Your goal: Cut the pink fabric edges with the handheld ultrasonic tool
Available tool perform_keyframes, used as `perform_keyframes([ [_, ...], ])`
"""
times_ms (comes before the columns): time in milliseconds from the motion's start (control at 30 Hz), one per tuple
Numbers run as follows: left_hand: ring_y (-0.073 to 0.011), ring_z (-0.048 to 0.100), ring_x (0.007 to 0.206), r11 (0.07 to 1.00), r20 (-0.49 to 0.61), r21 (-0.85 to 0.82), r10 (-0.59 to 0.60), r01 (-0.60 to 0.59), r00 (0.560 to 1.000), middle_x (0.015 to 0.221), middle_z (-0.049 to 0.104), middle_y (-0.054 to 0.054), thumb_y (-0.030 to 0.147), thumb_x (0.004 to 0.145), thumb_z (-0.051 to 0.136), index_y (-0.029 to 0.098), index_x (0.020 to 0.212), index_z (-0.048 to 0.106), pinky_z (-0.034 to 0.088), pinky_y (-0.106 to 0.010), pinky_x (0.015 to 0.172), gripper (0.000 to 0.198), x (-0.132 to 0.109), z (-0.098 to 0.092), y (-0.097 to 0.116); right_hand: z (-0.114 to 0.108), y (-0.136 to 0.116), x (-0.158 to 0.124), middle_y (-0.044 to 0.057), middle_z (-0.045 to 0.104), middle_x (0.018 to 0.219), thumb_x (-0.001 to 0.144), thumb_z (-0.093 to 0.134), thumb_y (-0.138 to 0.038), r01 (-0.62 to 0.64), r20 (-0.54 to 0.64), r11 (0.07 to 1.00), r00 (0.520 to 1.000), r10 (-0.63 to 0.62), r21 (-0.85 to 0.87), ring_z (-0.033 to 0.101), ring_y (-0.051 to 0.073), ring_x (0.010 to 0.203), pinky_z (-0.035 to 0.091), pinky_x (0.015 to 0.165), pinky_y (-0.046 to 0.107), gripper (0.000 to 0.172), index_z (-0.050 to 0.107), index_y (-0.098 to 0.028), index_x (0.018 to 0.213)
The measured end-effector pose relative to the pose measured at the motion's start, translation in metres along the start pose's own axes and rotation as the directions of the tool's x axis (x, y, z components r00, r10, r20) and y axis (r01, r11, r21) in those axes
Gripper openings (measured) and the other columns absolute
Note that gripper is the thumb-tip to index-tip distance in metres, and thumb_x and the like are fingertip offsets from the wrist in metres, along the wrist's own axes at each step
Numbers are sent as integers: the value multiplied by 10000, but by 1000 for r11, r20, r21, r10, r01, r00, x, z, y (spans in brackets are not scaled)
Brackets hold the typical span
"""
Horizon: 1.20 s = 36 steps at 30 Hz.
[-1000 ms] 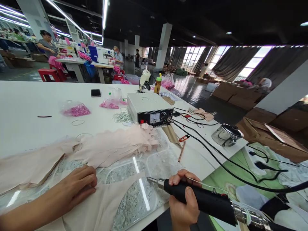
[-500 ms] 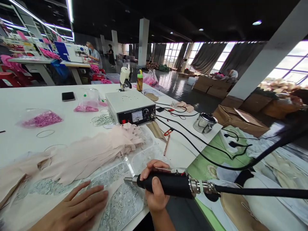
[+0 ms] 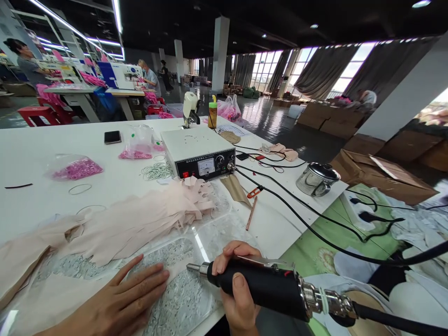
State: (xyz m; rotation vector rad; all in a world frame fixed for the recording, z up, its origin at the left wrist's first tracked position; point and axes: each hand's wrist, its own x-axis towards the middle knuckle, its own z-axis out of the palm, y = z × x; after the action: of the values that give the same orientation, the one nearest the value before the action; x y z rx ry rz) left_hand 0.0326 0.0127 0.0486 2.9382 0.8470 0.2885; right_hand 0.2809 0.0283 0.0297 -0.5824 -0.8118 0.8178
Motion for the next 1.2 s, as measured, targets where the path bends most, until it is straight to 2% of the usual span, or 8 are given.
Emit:
perform_keyframes([
  [333,-236,519,1349,999,-32,32,7,-6,999,1410,601,-22,161,976,561,262,1443,515,328,-428,1205,480,-7,2,5,-1,-1,4,7,546,836,859,588,-395,10,47,1000,999,-9,-19,522,115,535,493,461,293,193,621,-248,979],
  [500,-208,510,1363,998,-43,68,18,-15,999,1389,626,-19,160,973,544,237,1410,543,218,-389,1247,444,-18,3,2,5,-2,5,6,539,819,855,579,-386,15,45,1000,999,-15,-11,522,118,525,471,447,288,187,634,-249,971],
  [600,-198,578,1294,991,-133,29,-123,128,983,1340,664,-17,130,971,492,262,1395,537,235,-372,1240,447,-36,3,-6,3,-1,7,12,556,818,829,595,-366,26,19,1000,999,-26,-3,526,126,534,463,458,294,187,646,-239,956],
  [667,-189,634,1194,955,-200,-60,-296,290,934,1254,696,-4,137,978,472,310,1310,581,343,-353,1177,390,-48,2,-9,-1,0,8,14,571,828,810,608,-349,23,-19,1000,1000,-23,-4,522,127,550,462,474,295,184,652,-228,943],
  [833,-192,625,981,863,-139,-216,-489,456,861,1088,652,-34,164,971,447,273,1069,630,490,-299,872,234,-59,-1,-13,-13,0,9,7,603,841,759,623,-318,-19,-150,1000,989,19,1,518,124,584,477,511,285,178,675,-213,894],
  [967,-176,581,794,874,-110,-241,-456,421,883,873,621,-16,150,994,386,225,820,547,476,-298,768,248,-54,1,-17,-18,-3,6,11,667,883,778,653,-367,-133,-237,991,964,123,-25,617,159,722,552,653,323,185,688,-233,900],
  [1067,-169,580,757,904,-97,-249,-380,347,920,807,615,2,153,1004,391,229,811,516,481,-271,718,243,-53,-4,-21,-29,-5,1,40,703,1061,794,680,-458,-225,-223,969,955,197,-107,672,240,960,574,830,437,290,695,-269,1013],
  [1200,-141,608,691,947,-78,-218,-259,237,963,769,626,39,85,982,377,247,874,534,485,-302,966,250,-60,-17,-20,-58,-17,-16,98,738,1144,761,771,-436,-460,-141,816,887,439,-350,711,278,947,576,825,444,422,692,-262,1137],
])
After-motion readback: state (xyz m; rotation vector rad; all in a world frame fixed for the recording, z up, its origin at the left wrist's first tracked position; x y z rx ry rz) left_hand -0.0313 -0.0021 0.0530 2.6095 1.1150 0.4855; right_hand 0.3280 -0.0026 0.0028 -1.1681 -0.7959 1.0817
